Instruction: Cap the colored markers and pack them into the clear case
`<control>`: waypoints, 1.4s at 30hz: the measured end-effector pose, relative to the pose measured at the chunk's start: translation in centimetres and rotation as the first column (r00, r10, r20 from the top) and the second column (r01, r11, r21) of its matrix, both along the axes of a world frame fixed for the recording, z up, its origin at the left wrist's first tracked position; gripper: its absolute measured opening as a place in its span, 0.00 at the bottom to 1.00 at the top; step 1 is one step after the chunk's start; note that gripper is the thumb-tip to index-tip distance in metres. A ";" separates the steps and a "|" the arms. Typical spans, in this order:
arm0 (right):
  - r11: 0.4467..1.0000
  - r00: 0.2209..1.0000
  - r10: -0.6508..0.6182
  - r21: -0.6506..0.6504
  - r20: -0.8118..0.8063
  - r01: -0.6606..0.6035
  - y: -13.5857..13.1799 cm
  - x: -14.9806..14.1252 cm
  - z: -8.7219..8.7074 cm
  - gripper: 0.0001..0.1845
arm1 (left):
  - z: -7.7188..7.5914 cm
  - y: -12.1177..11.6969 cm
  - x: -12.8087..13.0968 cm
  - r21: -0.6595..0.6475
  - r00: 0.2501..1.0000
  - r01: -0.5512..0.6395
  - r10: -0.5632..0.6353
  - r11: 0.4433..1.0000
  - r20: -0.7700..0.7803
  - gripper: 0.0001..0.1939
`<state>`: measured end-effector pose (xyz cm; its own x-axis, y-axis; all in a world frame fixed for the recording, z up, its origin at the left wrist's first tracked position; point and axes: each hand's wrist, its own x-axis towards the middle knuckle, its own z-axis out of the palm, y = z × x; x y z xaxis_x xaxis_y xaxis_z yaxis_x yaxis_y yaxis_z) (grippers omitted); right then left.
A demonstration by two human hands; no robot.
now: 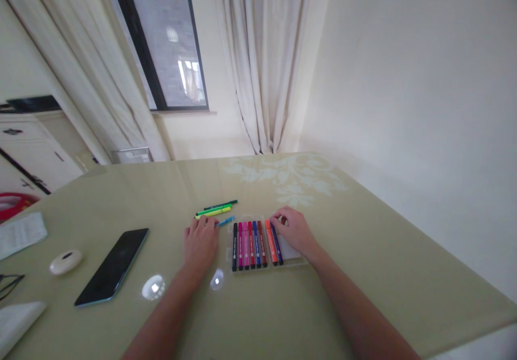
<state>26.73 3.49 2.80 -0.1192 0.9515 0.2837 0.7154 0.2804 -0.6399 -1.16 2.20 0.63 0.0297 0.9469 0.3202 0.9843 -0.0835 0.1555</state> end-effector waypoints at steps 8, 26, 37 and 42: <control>0.974 0.942 0.164 -0.104 -0.292 -0.202 -1.2 -2.0 0.3 0.12 | 1.0 -0.6 2.7 0.186 0.794 0.138 -0.220 0.973 0.566 0.14; 0.966 0.561 -0.021 -0.162 -0.827 -0.203 -0.3 -1.5 0.4 0.18 | 0.4 -4.8 7.4 0.069 0.691 0.603 -0.563 0.795 0.453 0.17; 0.932 0.797 -0.069 -0.324 -0.599 -0.163 0.5 1.2 -0.5 0.19 | 0.4 -4.9 6.8 -0.007 0.822 0.569 -0.569 0.822 0.040 0.34; 0.928 0.865 0.005 -0.319 -0.502 -0.191 0.5 0.4 -1.4 0.16 | 0.6 -5.0 7.0 -0.005 0.762 0.647 -0.647 0.762 -0.001 0.29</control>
